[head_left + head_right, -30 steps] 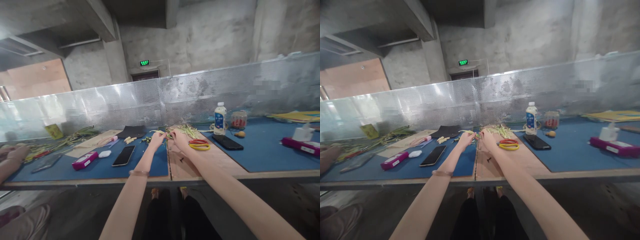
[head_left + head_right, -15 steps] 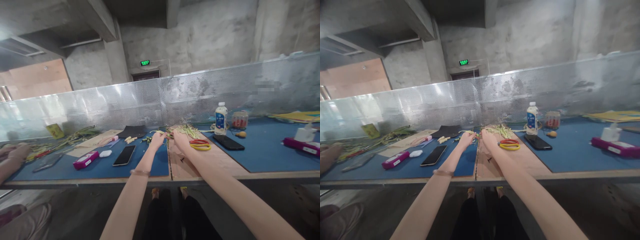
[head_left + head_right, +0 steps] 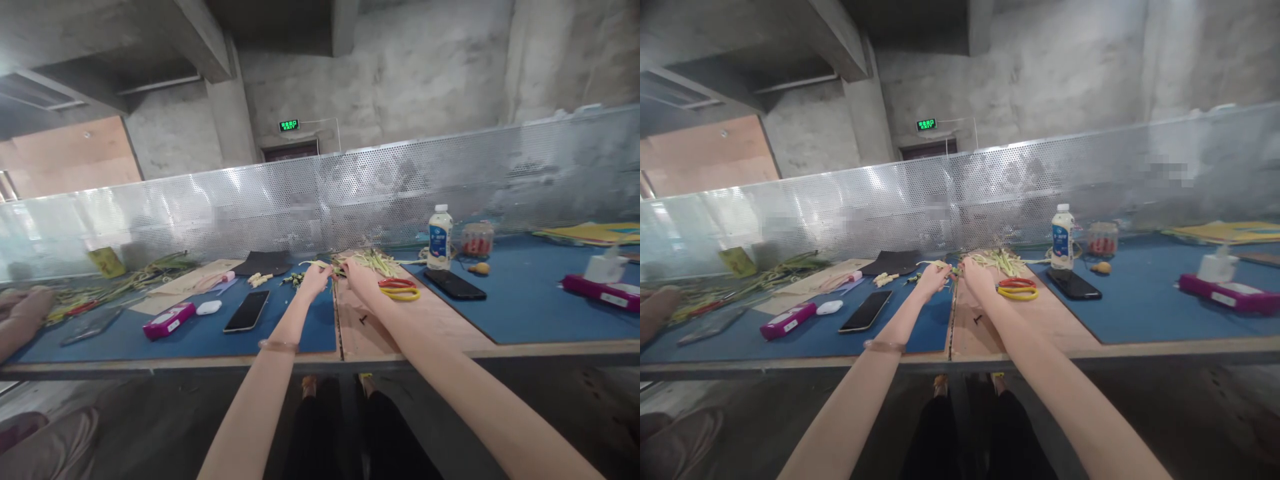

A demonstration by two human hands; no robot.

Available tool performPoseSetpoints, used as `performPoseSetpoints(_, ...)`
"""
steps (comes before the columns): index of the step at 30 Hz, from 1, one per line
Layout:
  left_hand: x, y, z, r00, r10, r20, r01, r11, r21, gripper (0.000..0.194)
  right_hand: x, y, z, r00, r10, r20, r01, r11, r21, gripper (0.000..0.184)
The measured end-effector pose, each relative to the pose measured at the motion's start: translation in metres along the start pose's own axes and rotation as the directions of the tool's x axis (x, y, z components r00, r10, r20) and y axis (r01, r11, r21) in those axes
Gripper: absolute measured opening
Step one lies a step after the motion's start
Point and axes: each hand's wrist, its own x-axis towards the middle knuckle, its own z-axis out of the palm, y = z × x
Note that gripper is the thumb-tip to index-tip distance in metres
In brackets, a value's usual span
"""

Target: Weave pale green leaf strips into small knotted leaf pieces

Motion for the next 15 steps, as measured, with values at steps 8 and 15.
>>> performPoseSetpoints(8,0.0018,0.0002,-0.0018,1.000,0.017,-0.017,-0.018,1.000,-0.014,0.016,0.0066,0.0088,0.0078,0.997,-0.076,-0.007,0.076,0.983,0.167,0.024)
performPoseSetpoints(15,0.0030,-0.0031,-0.0026,0.999,0.038,0.007,-0.038,0.999,0.016,0.021,0.0051,0.0107,0.0103,0.997,-0.055,-0.052,0.066,0.967,0.246,0.022)
